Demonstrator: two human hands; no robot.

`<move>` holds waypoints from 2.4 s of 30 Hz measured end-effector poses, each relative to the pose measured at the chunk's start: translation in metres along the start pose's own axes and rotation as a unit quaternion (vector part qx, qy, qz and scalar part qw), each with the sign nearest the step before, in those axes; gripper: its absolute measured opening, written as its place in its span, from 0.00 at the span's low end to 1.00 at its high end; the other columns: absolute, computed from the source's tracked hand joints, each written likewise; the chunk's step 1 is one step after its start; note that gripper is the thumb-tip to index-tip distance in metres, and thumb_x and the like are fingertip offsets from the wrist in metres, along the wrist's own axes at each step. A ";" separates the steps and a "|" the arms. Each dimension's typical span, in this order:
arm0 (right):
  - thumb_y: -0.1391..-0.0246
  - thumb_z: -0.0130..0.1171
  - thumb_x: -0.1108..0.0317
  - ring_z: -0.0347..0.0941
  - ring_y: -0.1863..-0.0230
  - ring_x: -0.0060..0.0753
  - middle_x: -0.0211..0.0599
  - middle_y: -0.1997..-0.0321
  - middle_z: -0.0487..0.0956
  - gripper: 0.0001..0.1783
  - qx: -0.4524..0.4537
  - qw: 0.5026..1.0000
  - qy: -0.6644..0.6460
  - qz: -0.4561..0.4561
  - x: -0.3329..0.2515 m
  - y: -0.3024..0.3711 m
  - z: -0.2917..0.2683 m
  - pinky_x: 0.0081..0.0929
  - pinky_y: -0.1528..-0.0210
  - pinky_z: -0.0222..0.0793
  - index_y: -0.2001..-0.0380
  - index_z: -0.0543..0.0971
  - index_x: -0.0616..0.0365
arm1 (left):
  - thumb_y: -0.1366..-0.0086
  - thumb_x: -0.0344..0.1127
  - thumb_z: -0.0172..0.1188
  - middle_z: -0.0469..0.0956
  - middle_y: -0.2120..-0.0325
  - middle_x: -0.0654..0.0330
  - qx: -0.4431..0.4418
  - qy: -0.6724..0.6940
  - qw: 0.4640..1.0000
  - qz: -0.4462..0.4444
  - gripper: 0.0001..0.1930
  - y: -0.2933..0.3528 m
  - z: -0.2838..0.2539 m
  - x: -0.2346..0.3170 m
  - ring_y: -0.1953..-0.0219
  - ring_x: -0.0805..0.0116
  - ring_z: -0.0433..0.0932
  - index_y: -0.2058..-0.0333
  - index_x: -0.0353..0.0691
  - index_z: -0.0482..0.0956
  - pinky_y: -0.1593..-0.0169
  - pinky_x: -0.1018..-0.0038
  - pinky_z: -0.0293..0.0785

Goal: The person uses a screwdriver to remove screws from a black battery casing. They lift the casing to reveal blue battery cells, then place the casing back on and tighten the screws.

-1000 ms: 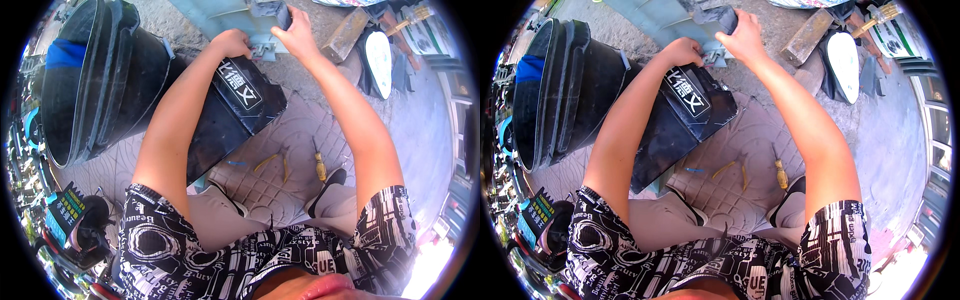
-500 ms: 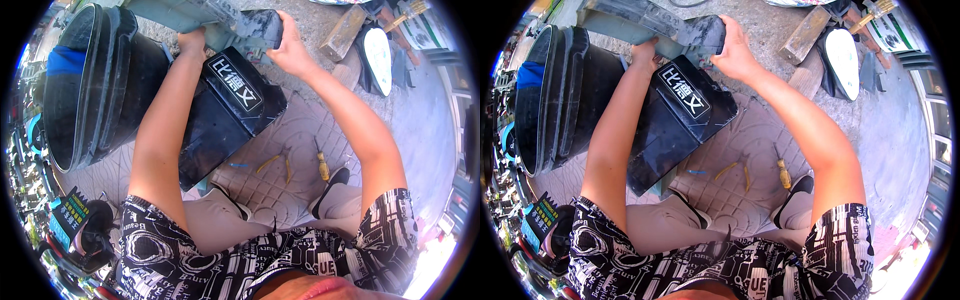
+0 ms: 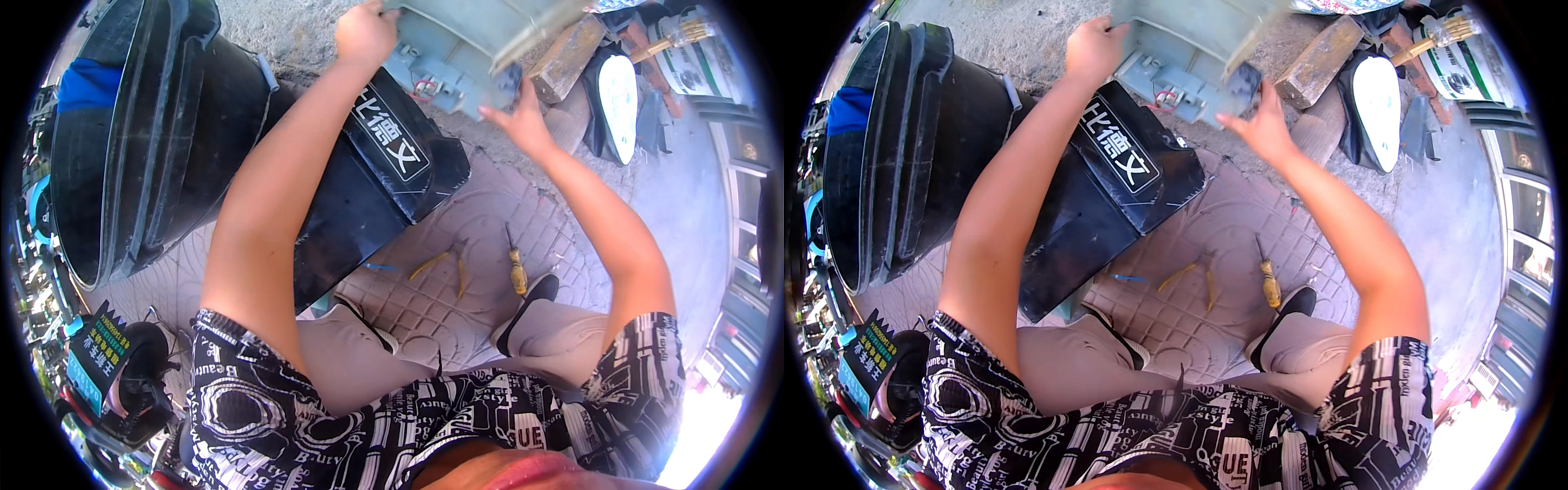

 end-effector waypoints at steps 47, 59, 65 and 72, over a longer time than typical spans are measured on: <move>0.45 0.54 0.61 0.73 0.53 0.57 0.57 0.57 0.77 0.22 -0.171 0.975 0.125 0.070 -0.059 0.039 -0.017 0.44 0.50 0.67 0.49 0.73 0.60 | 0.42 0.39 0.51 0.79 0.68 0.43 -0.193 0.141 0.971 -0.015 0.21 0.018 -0.015 0.083 0.64 0.45 0.79 0.52 0.36 0.72 0.57 0.55 0.75; 0.56 0.56 0.72 0.78 0.64 0.53 0.50 0.69 0.80 0.12 -0.269 0.872 0.394 -0.104 -0.095 -0.002 -0.036 0.43 0.61 0.74 0.64 0.78 0.62 | 0.42 0.39 0.59 0.78 0.66 0.40 0.018 0.127 0.991 0.027 0.18 -0.014 0.062 0.050 0.61 0.44 0.77 0.58 0.31 0.75 0.56 0.57 0.73; 0.60 0.57 0.73 0.80 0.68 0.43 0.40 0.72 0.82 0.04 -0.279 0.773 0.491 -0.288 -0.115 -0.023 -0.024 0.37 0.68 0.75 0.76 0.80 0.56 | 0.42 0.38 0.60 0.78 0.66 0.42 0.008 0.167 0.986 0.023 0.16 -0.006 0.047 0.056 0.61 0.44 0.77 0.58 0.34 0.75 0.57 0.57 0.73; 0.61 0.59 0.69 0.79 0.71 0.36 0.33 0.73 0.80 0.06 -0.325 0.609 0.589 -0.420 -0.115 -0.046 0.006 0.30 0.70 0.73 0.75 0.78 0.55 | 0.42 0.37 0.59 0.78 0.63 0.45 -0.012 0.158 0.987 -0.007 0.15 -0.003 0.045 0.054 0.58 0.46 0.76 0.58 0.36 0.75 0.56 0.57 0.72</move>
Point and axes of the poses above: each hand's wrist, its own y-axis away from the middle knuckle, its own z-axis out of the palm, x = y × z, the point moved 3 cm from there along -y, towards the middle knuckle
